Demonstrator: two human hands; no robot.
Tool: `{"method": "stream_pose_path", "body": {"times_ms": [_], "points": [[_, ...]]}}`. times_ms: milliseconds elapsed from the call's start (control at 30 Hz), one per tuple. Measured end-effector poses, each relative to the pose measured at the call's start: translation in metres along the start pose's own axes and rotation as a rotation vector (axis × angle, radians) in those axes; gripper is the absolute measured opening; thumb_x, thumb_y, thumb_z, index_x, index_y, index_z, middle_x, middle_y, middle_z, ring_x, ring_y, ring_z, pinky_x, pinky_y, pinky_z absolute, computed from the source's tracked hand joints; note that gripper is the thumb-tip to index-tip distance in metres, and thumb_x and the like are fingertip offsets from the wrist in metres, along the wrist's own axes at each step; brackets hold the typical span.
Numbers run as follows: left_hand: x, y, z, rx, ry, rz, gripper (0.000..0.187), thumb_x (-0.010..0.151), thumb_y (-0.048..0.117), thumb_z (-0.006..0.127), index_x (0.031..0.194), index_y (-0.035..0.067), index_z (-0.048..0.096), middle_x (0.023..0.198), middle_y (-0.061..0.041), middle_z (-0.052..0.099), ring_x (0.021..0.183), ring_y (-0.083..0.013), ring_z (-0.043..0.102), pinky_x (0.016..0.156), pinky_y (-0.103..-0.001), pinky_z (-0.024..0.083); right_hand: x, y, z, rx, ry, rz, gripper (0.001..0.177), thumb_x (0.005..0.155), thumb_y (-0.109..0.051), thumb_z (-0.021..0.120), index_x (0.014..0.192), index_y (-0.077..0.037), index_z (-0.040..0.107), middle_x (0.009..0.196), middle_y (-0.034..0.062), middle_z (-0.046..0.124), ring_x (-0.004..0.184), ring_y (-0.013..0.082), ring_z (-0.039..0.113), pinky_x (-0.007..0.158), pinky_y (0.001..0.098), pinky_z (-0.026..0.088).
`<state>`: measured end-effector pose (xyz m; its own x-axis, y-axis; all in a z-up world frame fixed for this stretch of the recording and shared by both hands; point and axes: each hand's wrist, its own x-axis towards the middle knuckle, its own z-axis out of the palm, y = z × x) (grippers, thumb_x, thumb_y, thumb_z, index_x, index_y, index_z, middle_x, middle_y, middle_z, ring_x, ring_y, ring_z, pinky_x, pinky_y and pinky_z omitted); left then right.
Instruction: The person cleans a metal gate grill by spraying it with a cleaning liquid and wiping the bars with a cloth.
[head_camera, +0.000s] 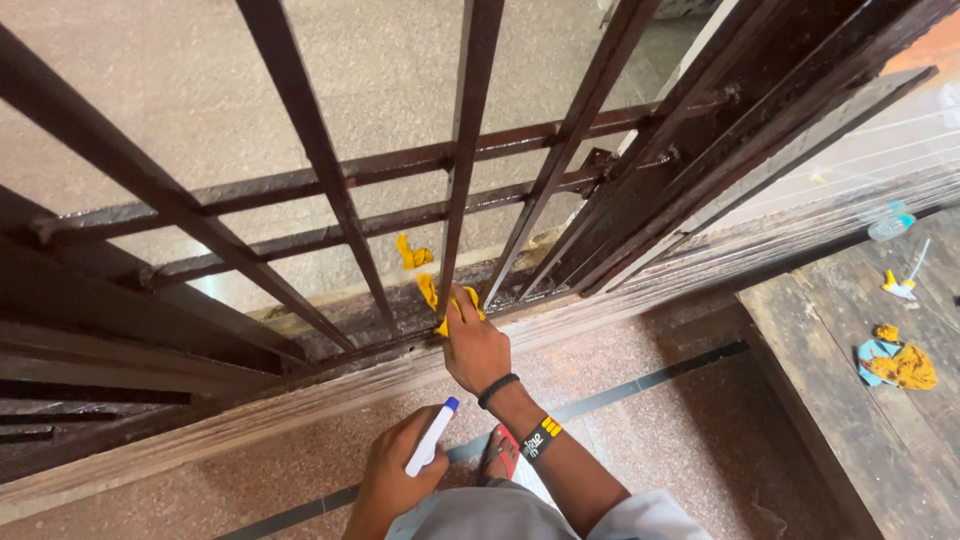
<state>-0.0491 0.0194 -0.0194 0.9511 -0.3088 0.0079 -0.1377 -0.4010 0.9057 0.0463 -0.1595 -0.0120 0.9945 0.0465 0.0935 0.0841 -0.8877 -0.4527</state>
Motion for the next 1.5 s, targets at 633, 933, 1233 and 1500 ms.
{"method": "stream_pose_path", "body": {"times_ms": [633,933,1233,1500], "points": [[-0.013,0.009,-0.018,-0.028,0.031,-0.033,0.051,0.07,0.009,0.07,0.12,0.012,0.067,0.092,-0.015,0.075,0.076,-0.0334,0.076,0.068,-0.039,0.06,-0.019,0.002,0.015,0.088,0.148,-0.1,0.078,0.082,-0.006,0.066,0.153,-0.002,0.034,0.161,0.0159,0.033,0.115,0.0423,0.062,0.081,0.0462,0.059],[-0.021,0.005,-0.03,0.013,0.11,0.039,0.05,0.07,0.006,0.069,0.12,0.013,0.07,0.089,-0.014,0.073,0.069,-0.0312,0.072,0.063,-0.039,0.057,-0.019,-0.001,0.007,0.007,0.058,-0.013,0.073,0.08,-0.006,0.065,0.148,-0.007,0.04,0.161,0.0099,0.036,0.109,0.038,0.065,0.076,0.0475,0.058],[-0.015,0.003,-0.048,-0.027,-0.036,-0.131,0.049,0.069,0.008,0.068,0.117,0.015,0.069,0.075,-0.009,0.072,0.065,-0.0271,0.074,0.061,-0.038,0.057,-0.035,-0.012,0.016,0.131,0.226,-0.091,0.085,0.07,0.012,0.05,0.153,0.004,0.035,0.16,0.0196,0.035,0.136,0.0457,0.047,0.108,0.0467,0.044],[-0.011,-0.006,-0.058,0.003,-0.029,0.009,0.048,0.071,0.007,0.069,0.118,0.015,0.069,0.078,-0.01,0.072,0.068,-0.03,0.072,0.062,-0.038,0.058,-0.06,0.029,0.051,0.207,0.344,-0.11,0.075,0.075,0.009,0.051,0.15,0.008,0.04,0.162,0.0266,0.035,0.149,0.0451,0.038,0.122,0.0492,0.033]]}}
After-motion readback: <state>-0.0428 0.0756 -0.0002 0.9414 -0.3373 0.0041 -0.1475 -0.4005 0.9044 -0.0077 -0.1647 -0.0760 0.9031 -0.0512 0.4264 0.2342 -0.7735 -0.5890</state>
